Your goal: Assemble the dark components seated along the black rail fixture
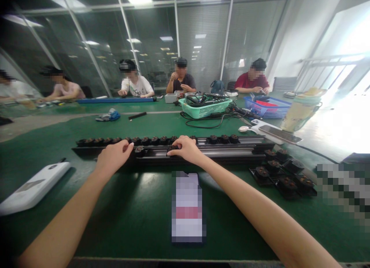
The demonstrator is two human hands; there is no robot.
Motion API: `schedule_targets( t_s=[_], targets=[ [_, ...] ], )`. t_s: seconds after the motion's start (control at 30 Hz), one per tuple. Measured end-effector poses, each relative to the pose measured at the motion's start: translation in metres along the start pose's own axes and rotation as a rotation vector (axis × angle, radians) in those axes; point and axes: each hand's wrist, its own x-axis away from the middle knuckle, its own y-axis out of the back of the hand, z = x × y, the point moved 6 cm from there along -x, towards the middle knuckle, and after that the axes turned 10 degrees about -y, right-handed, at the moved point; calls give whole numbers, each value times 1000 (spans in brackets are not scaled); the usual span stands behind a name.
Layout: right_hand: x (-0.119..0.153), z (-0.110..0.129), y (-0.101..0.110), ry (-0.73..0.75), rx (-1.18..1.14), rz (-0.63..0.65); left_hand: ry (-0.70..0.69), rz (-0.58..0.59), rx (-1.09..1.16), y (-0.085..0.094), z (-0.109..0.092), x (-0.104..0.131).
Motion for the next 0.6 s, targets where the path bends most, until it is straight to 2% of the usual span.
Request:
schedule_targets(
  t_s=[0.6],
  targets=[
    [0,-1,0,41,7,-3,4,-8,-2,-3,1,0]
  ],
)
